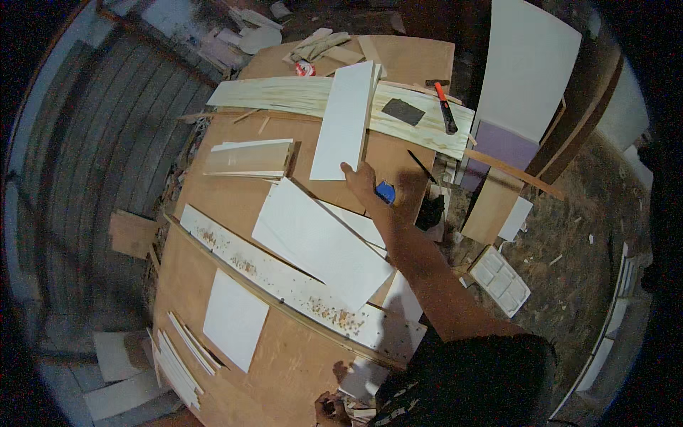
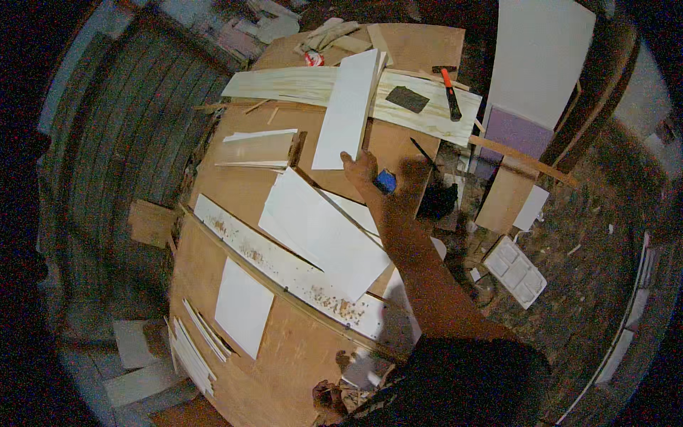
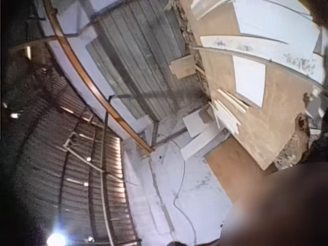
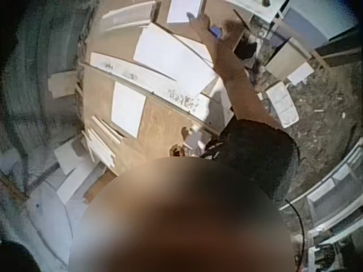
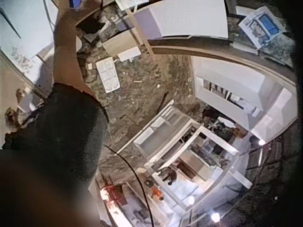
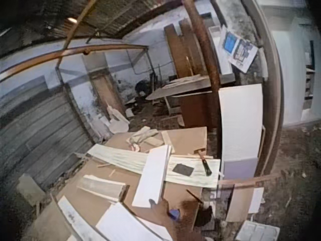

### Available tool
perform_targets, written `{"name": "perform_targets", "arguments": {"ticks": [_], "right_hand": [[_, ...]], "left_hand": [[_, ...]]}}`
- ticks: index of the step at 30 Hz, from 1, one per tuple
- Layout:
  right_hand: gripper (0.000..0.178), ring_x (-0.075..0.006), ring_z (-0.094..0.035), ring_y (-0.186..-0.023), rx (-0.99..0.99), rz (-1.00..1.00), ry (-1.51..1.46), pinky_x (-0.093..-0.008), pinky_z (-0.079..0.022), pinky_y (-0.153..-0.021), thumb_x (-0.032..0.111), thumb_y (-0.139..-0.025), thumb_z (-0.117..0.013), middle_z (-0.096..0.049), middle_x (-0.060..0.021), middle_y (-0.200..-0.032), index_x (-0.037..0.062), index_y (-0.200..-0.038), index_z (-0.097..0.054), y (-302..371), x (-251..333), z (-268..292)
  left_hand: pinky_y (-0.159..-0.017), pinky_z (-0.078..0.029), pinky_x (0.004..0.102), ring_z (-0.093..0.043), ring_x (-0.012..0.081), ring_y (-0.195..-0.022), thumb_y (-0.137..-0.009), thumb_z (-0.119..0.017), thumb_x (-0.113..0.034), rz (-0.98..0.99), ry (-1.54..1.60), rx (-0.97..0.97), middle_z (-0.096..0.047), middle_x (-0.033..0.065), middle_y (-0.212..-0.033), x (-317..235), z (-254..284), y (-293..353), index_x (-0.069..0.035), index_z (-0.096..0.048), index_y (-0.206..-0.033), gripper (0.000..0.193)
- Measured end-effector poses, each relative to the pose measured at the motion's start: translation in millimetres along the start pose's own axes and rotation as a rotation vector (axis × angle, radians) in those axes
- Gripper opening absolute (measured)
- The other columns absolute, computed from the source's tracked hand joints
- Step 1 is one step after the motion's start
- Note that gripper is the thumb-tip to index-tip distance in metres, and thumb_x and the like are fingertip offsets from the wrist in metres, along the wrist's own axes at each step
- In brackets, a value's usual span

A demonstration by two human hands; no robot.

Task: The person measures a white panel with a tape measure, then uses a hammer to tap it into place on a workbench. They repeatedly pick up, align, and place white panels and wooden strips, adjusting their positions on the bench.

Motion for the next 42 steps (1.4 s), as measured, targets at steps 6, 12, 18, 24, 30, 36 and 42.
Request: {"name": "perform_targets", "arguments": {"ticks": [6, 12, 18, 24, 30, 36, 42], "right_hand": [[0.061, -0.0373, -0.066, -0.108, 0.322, 0.078, -0.276, -0.0483, -0.056, -0.085, 0.031, -0.089, -0.076, -0.064, -0.0221, -0.124, 0.0045, -0.140, -0.057, -17.1, -27.7, 83.6], [0.060, -0.0216, -0.064, -0.109, 0.508, -0.104, -0.673, -0.0349, -0.060, -0.078, 0.033, -0.098, -0.068, -0.060, -0.0108, -0.132, 0.0056, -0.147, -0.047, 8.2, -26.0, 234.4], [0.064, -0.0190, -0.065, -0.102, 0.475, -0.028, -0.533, -0.0334, -0.058, -0.075, 0.040, -0.094, -0.071, -0.066, -0.0116, -0.119, 0.0018, -0.141, -0.052, 74.2, -26.5, 335.1], [0.047, -0.0224, -0.062, -0.111, 0.644, -0.186, -0.178, -0.0390, -0.048, -0.096, 0.031, -0.094, -0.071, -0.066, -0.0136, -0.121, -0.0004, -0.127, -0.063, 179.6, -74.4, 377.7], [0.058, -0.0215, -0.060, -0.117, 1.006, 0.037, -0.205, -0.0385, -0.050, -0.099, 0.034, -0.097, -0.068, -0.062, -0.0150, -0.130, 0.0015, -0.143, -0.053, 225.6, -45.9, 319.7], [0.055, -0.0409, -0.060, -0.115, 0.861, 0.548, 0.429, -0.0486, -0.048, -0.099, 0.036, -0.095, -0.068, -0.062, -0.0266, -0.127, -0.0004, -0.134, -0.056, 206.7, -5.0, 234.9], [0.054, -0.0458, -0.055, -0.124, 0.715, 0.711, 0.441, -0.0488, -0.046, -0.105, 0.025, -0.090, -0.075, -0.060, -0.0285, -0.128, 0.0004, -0.134, -0.056, 201.2, -47.5, 221.3]], "left_hand": [[-0.071, -0.052, 0.0268, -0.064, 0.0143, -0.079, -0.092, -0.068, -0.005, -0.189, 0.244, 0.108, -0.067, 0.0076, -0.094, -0.4, -8.9, 8.3, 0.000, -0.063, -0.112, 0.021], [-0.070, -0.054, 0.0291, -0.065, 0.0139, -0.078, -0.095, -0.067, -0.011, -0.195, 0.238, 0.093, -0.068, 0.0087, -0.096, -32.8, 5.8, -21.2, -0.001, -0.065, -0.113, 0.021], [-0.076, -0.055, 0.0311, -0.066, 0.0131, -0.084, -0.094, -0.068, -0.008, -0.353, 0.281, 0.236, -0.069, 0.0065, -0.099, -91.7, -32.6, -76.3, -0.003, -0.062, -0.124, 0.031], [-0.090, -0.052, 0.0321, -0.061, 0.0152, -0.103, -0.102, -0.063, -0.019, -0.274, 0.624, 0.704, -0.059, 0.0095, -0.128, -165.2, -102.1, -95.7, -0.012, -0.040, -0.154, 0.057], [-0.111, -0.041, 0.0427, -0.056, 0.0396, -0.127, -0.103, -0.056, -0.037, -0.182, 0.449, 0.308, -0.056, 0.0268, -0.139, -172.6, -160.3, -119.8, 0.005, -0.042, -0.149, 0.064], [-0.108, -0.043, 0.0513, -0.051, 0.0519, -0.121, -0.098, -0.061, -0.030, -0.361, 0.019, 0.155, -0.054, 0.0390, -0.124, -133.1, -179.8, -208.6, 0.008, -0.045, -0.144, 0.062], [-0.111, -0.042, 0.0494, -0.046, 0.0540, -0.132, -0.094, -0.059, -0.031, -0.213, 0.156, 0.334, -0.037, 0.0454, -0.144, -107.5, -217.9, -235.0, 0.014, -0.020, -0.154, 0.085]]}}
Point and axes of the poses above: each hand's wrist, its own y-axis away from the middle knuckle, its own z-axis out of the back of the hand, x = y × z, the point moved 1 cm from there along -y, towards the middle knuckle
